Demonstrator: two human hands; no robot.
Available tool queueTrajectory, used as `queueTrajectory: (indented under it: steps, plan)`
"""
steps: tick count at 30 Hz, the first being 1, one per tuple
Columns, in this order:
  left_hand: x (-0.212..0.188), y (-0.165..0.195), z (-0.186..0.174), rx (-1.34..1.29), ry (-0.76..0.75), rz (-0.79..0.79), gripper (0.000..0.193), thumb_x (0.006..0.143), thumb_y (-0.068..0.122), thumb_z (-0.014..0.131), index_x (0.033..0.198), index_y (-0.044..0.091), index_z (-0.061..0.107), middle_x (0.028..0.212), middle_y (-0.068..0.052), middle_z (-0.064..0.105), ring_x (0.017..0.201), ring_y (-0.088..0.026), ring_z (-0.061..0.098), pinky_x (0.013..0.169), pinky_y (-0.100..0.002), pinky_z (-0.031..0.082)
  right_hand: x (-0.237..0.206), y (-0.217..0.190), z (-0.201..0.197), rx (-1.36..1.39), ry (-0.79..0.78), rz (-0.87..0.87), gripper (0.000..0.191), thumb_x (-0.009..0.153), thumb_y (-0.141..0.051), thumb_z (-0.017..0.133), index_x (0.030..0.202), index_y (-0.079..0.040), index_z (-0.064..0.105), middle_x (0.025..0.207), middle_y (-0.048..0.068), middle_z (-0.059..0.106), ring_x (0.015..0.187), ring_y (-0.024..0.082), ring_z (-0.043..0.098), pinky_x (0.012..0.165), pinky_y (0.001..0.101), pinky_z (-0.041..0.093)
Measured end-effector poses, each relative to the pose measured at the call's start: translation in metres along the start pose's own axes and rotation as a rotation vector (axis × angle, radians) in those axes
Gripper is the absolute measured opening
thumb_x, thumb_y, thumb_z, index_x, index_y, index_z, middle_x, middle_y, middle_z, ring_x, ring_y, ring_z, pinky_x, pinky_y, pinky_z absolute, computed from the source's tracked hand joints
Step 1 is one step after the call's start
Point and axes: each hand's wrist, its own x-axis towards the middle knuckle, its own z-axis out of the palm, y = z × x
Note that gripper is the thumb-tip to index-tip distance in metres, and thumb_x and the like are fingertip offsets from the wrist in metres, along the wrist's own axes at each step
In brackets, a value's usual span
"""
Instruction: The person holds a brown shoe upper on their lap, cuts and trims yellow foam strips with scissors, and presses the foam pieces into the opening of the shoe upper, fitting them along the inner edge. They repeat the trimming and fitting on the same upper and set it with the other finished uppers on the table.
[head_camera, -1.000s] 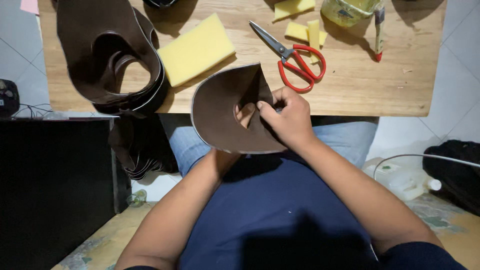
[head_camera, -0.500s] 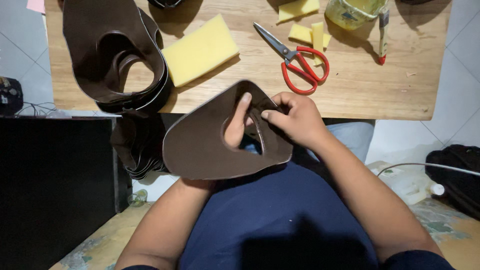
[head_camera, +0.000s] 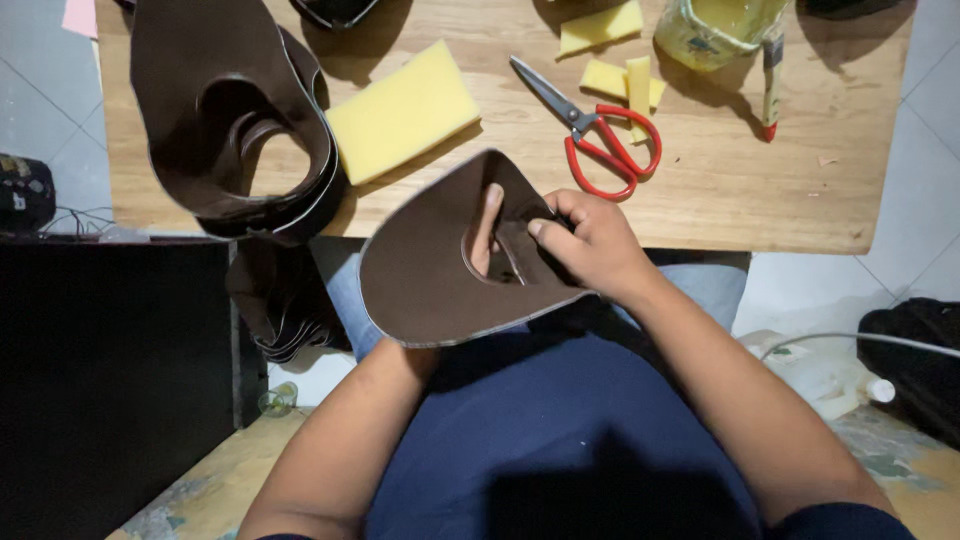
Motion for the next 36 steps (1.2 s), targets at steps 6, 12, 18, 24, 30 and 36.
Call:
queueTrajectory:
  steps: [6, 12, 18, 24, 30, 36]
  plan:
    - [0.008, -0.01, 0.012, -0.222, 0.028, 0.047, 0.055, 0.103, 0.038, 0.072, 0.149, 0.017, 0.05, 0.129, -0.013, 0.064, 0.115, -0.028, 0.059, 0.102, -0.039, 0.047, -0.002, 0.011, 0.001, -0.025, 0.068, -0.144, 0.018, 0.091, -0.015, 0.075, 0.099, 0.0, 0.068, 0.083, -0.001, 0.068, 0.075, 0.006, 0.06, 0.067, 0.0267, 0.052]
    - [0.012, 0.008, -0.003, 0.052, -0.007, 0.123, 0.073, 0.093, 0.04, 0.075, 0.151, 0.009, 0.045, 0.134, -0.02, 0.061, 0.121, -0.035, 0.059, 0.105, -0.044, 0.046, 0.002, 0.035, -0.006, 0.028, 0.069, 0.009, 0.023, 0.102, -0.023, 0.059, 0.101, -0.002, 0.069, 0.079, -0.003, 0.063, 0.074, 0.007, 0.056, 0.07, 0.0267, 0.049]
    - [0.021, 0.039, -0.026, 0.136, 0.012, 0.111, 0.072, 0.09, 0.035, 0.074, 0.147, 0.0, 0.045, 0.128, -0.023, 0.062, 0.118, -0.037, 0.061, 0.101, -0.045, 0.048, -0.001, 0.038, -0.011, 0.17, 0.023, -0.013, 0.026, 0.1, -0.02, 0.059, 0.117, -0.001, 0.067, 0.094, -0.003, 0.064, 0.087, 0.006, 0.058, 0.081, 0.0239, 0.05]
    - [0.022, 0.058, -0.041, 0.221, 0.222, 0.273, 0.085, 0.08, 0.039, 0.078, 0.137, -0.015, 0.044, 0.122, -0.031, 0.061, 0.113, -0.041, 0.062, 0.095, -0.046, 0.049, -0.006, 0.025, -0.009, 0.24, -0.071, 0.028, 0.053, 0.082, -0.008, 0.076, 0.13, -0.003, 0.055, 0.105, 0.0, 0.065, 0.09, 0.008, 0.062, 0.079, 0.0254, 0.054]
    - [0.037, 0.045, -0.012, -1.179, -0.034, -0.625, 0.024, 0.101, 0.018, 0.062, 0.111, -0.003, 0.067, 0.084, -0.003, 0.069, 0.069, -0.011, 0.061, 0.06, -0.029, 0.047, -0.004, 0.027, -0.007, 0.271, 0.024, -0.055, 0.052, 0.084, -0.007, 0.078, 0.128, -0.002, 0.052, 0.101, 0.002, 0.063, 0.088, 0.007, 0.062, 0.077, 0.0242, 0.054]
    - [0.035, 0.064, -0.026, -1.147, 0.199, -0.494, 0.022, 0.099, 0.012, 0.06, 0.116, -0.001, 0.065, 0.101, -0.008, 0.072, 0.089, -0.015, 0.069, 0.078, -0.031, 0.056, -0.011, 0.022, -0.003, -0.122, 0.228, -0.059, 0.026, 0.085, -0.016, 0.083, 0.099, 0.0, 0.069, 0.085, 0.0, 0.071, 0.073, 0.006, 0.064, 0.068, 0.0245, 0.054]
